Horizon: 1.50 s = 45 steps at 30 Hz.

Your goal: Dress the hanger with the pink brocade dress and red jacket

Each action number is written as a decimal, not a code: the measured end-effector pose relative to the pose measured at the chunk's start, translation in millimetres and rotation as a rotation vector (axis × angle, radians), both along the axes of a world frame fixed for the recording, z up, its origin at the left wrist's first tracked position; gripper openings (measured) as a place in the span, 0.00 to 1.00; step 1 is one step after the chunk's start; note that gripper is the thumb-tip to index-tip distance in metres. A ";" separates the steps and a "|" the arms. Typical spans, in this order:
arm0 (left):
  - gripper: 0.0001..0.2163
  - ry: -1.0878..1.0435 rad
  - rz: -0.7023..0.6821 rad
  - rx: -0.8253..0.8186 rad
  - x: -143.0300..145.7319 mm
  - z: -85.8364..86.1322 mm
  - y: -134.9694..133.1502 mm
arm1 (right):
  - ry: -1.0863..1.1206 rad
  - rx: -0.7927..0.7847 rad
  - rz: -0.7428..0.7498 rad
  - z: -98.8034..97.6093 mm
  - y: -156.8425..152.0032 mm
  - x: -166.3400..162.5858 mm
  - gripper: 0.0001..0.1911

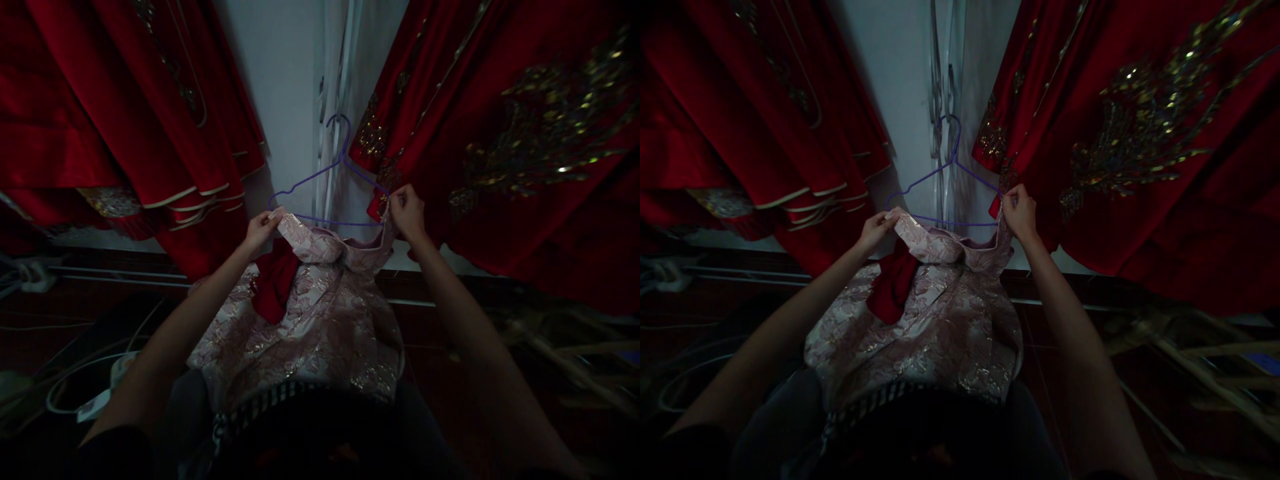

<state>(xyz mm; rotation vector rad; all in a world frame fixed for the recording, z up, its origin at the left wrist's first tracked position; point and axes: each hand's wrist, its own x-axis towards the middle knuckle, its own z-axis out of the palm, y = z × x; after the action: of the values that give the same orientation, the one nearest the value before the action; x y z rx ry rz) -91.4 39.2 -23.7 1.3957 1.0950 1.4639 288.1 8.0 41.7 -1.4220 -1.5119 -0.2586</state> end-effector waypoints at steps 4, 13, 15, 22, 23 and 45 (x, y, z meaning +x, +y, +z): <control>0.25 -0.057 0.154 -0.066 -22.1 -17.4 3.8 | -0.032 0.015 0.007 4.7 -2.4 2.8 0.12; 0.19 0.005 0.239 0.031 -25.1 -22.6 5.4 | -0.061 -0.005 -0.004 5.8 -2.4 4.1 0.15; 0.18 0.009 0.250 0.036 -23.6 -20.1 6.5 | -0.058 -0.002 -0.004 5.0 -1.5 4.0 0.14; 0.17 0.014 0.223 0.065 -25.9 -20.7 6.6 | -0.053 -0.007 -0.013 4.6 -1.9 3.0 0.14; 0.17 0.019 0.227 0.063 -26.3 -21.5 5.9 | -0.052 -0.007 -0.008 4.6 -1.8 3.3 0.14; 0.19 -0.027 0.223 0.020 -27.0 -24.6 -3.3 | -0.040 -0.004 0.023 5.8 -0.9 5.9 0.14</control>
<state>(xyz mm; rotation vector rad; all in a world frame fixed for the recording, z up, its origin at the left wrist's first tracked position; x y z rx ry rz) -118.4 35.9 -48.4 1.2955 1.2543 1.6504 294.0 7.2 47.5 -1.4087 -1.5612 -0.2710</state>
